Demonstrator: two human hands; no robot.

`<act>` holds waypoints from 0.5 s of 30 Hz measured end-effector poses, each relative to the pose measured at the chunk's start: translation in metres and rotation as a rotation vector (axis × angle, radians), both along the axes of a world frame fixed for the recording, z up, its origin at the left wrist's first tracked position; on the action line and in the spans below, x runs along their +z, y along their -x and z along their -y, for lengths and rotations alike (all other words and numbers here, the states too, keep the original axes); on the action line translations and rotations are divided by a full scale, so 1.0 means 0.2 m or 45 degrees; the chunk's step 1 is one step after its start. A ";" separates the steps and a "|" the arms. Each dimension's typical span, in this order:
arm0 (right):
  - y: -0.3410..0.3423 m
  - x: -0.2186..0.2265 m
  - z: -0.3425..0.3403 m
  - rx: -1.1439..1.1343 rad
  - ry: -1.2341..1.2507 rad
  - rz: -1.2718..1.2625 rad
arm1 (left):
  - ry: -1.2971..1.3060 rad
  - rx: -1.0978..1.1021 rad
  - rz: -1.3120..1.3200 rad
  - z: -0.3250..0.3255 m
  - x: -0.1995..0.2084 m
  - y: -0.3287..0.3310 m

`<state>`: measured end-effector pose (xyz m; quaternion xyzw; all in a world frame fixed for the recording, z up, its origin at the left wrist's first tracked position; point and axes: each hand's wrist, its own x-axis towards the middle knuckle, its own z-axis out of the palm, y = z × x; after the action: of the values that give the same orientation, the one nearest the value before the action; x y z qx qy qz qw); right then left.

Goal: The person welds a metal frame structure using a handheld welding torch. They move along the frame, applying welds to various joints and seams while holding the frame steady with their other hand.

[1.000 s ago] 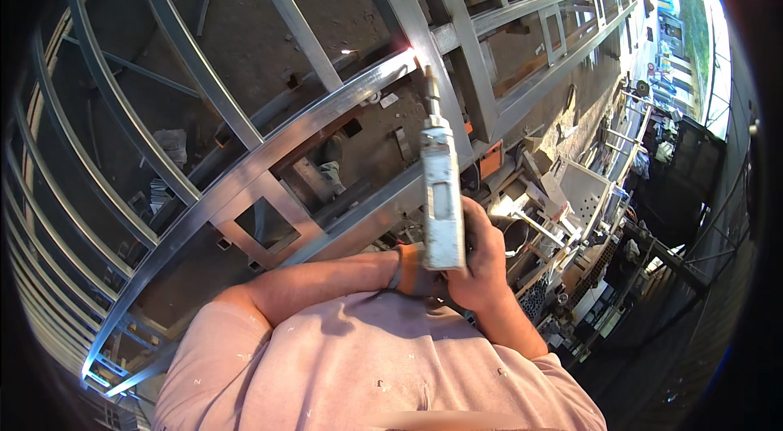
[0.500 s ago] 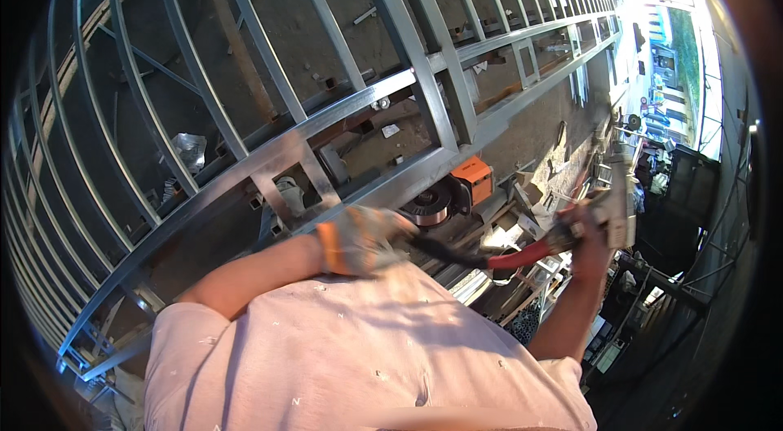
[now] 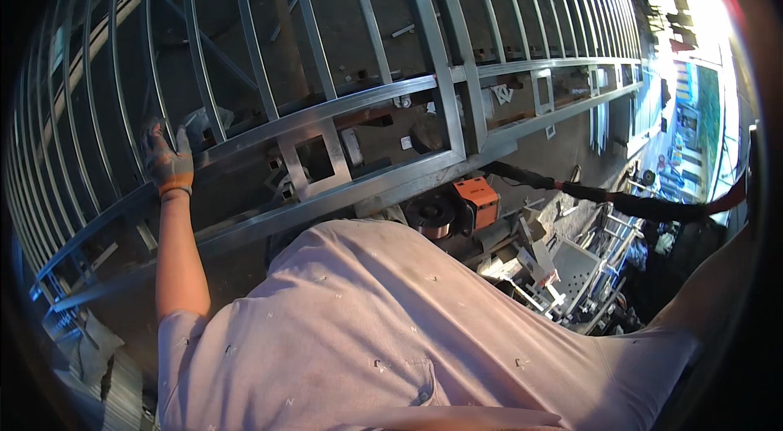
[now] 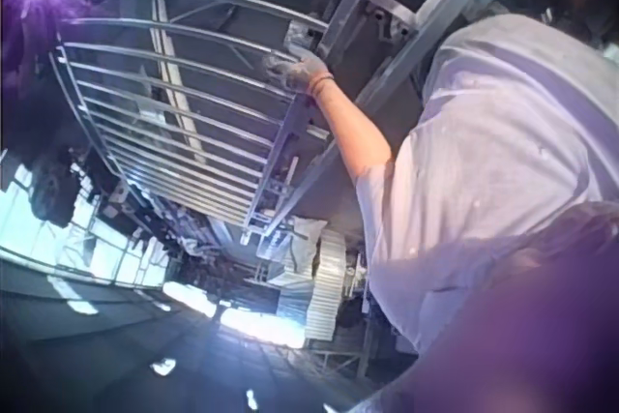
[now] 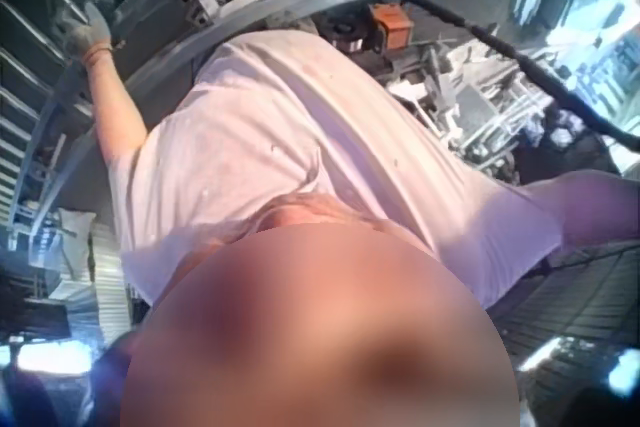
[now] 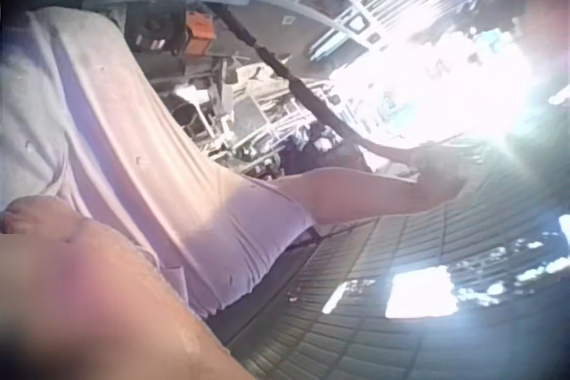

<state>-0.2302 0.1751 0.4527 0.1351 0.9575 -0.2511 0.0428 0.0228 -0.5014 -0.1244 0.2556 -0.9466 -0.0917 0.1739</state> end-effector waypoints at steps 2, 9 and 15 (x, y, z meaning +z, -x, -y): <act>0.21 -0.12 0.22 0.226 -0.105 0.158 | -0.089 0.197 0.113 0.02 -0.08 -0.01; 0.74 -0.81 0.82 0.863 -0.332 0.620 | -0.109 0.435 0.053 0.02 -0.16 -0.01; 0.88 -1.49 1.04 1.090 -0.545 1.095 | 0.001 0.460 0.091 0.04 -0.18 -0.02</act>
<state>-0.4062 -0.0335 0.1549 -0.1647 0.8530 0.0615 0.4914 0.0269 -0.5087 -0.1600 0.4247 -0.8908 -0.0495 0.1538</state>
